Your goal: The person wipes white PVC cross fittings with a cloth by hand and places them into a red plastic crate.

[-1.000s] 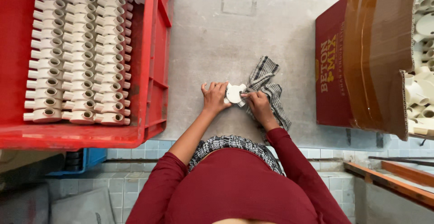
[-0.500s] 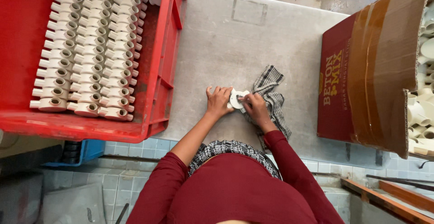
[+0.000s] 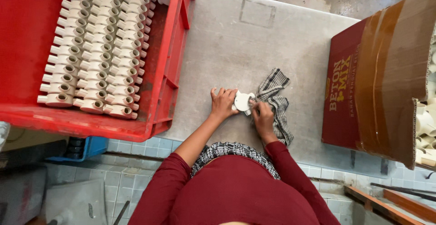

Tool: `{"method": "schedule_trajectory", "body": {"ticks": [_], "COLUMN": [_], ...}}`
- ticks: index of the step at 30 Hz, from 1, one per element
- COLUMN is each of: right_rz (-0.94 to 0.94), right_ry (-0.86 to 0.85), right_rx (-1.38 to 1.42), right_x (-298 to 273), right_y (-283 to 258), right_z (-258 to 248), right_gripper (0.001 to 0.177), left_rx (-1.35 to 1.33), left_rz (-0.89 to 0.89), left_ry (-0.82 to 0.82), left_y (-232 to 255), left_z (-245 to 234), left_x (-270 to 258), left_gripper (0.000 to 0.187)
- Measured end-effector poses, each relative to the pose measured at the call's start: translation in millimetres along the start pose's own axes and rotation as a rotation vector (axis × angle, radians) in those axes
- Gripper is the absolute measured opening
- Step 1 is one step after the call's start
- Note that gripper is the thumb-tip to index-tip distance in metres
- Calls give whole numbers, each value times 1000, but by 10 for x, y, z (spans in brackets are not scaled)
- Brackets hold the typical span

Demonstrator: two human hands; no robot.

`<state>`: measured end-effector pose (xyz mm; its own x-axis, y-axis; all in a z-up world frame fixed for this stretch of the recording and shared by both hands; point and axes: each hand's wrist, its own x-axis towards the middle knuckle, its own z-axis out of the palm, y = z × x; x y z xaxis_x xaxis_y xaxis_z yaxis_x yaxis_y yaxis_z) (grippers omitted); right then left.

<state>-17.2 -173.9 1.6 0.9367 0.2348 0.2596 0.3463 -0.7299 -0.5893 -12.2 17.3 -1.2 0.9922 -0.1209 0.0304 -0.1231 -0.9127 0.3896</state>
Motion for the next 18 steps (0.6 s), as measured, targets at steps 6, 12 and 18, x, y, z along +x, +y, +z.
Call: {"method": "schedule_trajectory", "body": {"ticks": [6, 12, 18], "right_rz": [-99, -103, -258], "right_ry": [-31, 17, 56], "right_rx": [-31, -76, -139], "right_x": [109, 244, 486], "right_y": [150, -11, -263], "right_z": [146, 63, -35], "right_gripper": [15, 17, 20], "left_rx": [31, 25, 16], "left_rz": [8, -8, 3], "left_ry": [11, -2, 7], "left_y": [-30, 39, 23], "left_z": [85, 33, -9], "left_x": [24, -1, 40], "left_gripper": [85, 83, 81]}}
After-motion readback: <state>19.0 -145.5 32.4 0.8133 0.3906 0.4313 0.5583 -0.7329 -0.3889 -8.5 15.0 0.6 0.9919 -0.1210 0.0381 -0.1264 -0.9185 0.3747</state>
